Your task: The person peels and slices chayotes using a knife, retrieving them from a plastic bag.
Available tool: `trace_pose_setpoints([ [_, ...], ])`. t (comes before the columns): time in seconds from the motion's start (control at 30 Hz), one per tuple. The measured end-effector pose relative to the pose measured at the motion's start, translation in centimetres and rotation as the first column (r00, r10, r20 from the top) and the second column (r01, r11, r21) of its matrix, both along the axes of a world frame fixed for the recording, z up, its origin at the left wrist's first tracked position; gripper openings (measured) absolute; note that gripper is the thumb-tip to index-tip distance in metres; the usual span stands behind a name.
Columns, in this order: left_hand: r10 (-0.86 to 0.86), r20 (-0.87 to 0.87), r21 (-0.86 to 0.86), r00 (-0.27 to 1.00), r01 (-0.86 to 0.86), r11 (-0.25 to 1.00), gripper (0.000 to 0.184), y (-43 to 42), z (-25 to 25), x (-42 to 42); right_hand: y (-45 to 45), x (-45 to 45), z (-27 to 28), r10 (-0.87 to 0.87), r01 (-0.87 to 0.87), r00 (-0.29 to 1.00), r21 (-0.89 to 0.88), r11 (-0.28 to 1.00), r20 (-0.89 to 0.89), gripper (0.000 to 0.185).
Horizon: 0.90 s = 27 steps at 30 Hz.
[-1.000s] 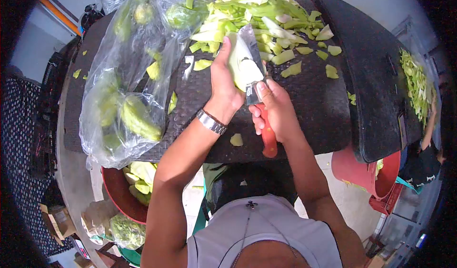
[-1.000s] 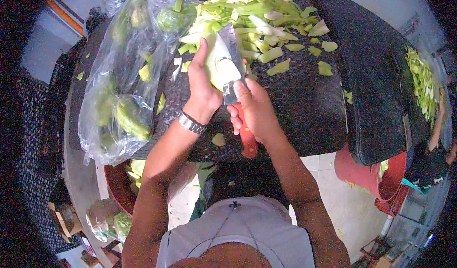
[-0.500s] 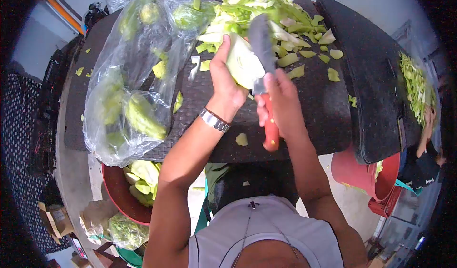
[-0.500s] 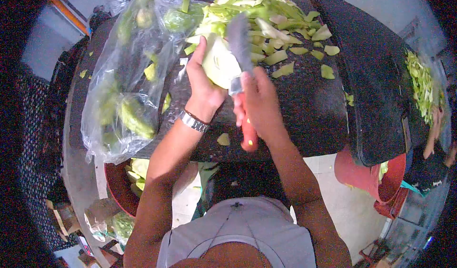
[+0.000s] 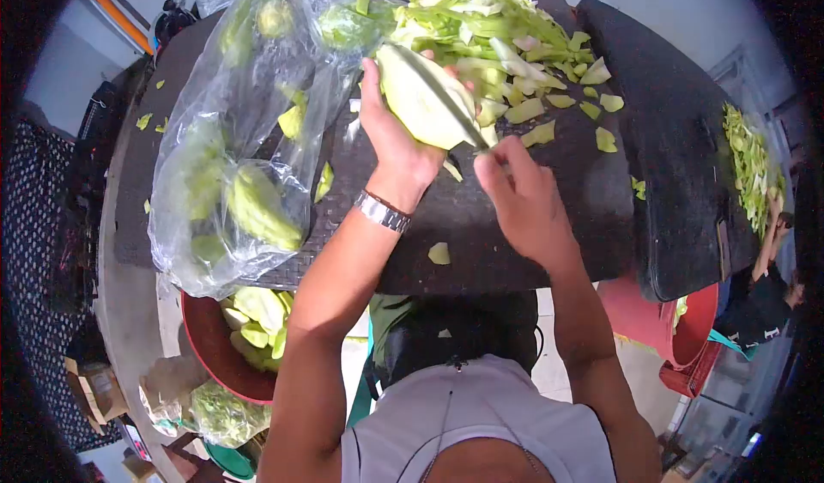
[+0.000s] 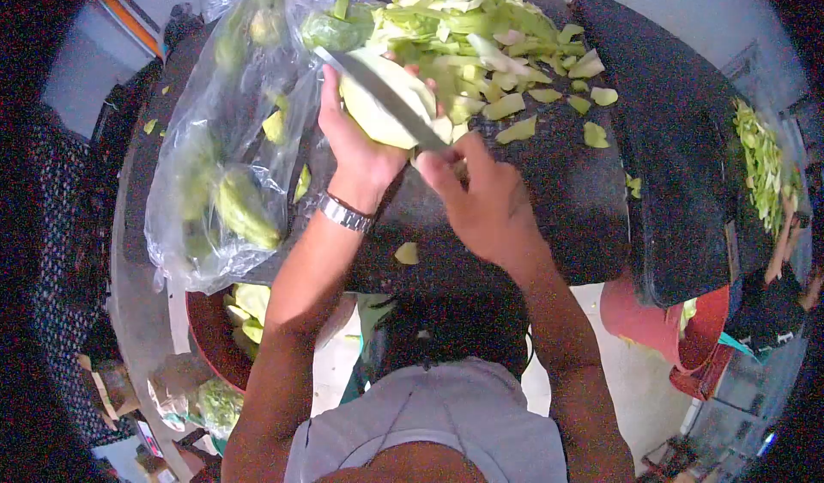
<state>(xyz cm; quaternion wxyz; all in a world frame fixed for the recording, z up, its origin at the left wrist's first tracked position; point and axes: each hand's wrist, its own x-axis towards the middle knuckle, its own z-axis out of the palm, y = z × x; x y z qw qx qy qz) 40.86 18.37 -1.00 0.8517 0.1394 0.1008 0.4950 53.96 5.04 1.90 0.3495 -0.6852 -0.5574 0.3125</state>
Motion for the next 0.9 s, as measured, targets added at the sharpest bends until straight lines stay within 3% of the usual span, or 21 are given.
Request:
trace_pose_setpoints([
  [0.13,-0.026,0.088,0.052,0.996,0.022,0.998,0.073,0.2,-0.7,-0.2,-0.9,-1.4,-0.4,0.094,-0.095,0.995,0.057,0.994,0.020,0.047],
  [0.3,0.001,0.076,0.055,0.997,-0.005,0.998,0.072,0.0,-0.2,-0.2,-0.7,-1.7,-1.0,0.134,-0.138,0.990,0.075,0.988,0.046,0.046],
  [0.6,0.021,0.053,0.038,0.998,-0.023,0.999,0.066,-0.5,-1.3,0.8,1.0,-2.4,-1.9,0.033,-0.044,0.990,0.073,0.996,0.134,0.052],
  [0.7,0.068,0.009,0.026,0.998,-0.068,0.997,0.065,-0.9,-1.1,0.8,1.3,-2.7,-2.1,-0.003,-0.013,0.981,0.081,0.997,0.195,0.039],
  [0.8,0.147,-0.045,0.020,0.988,-0.147,0.989,0.064,-1.2,-1.0,1.2,1.7,-3.2,-2.0,-0.045,0.024,0.974,0.098,0.995,0.221,0.042],
  [0.9,0.182,-0.050,-0.013,0.982,-0.183,0.983,0.058,-2.0,0.1,1.3,2.0,-3.2,-2.5,-0.081,0.064,0.984,0.114,0.991,0.156,0.066],
])
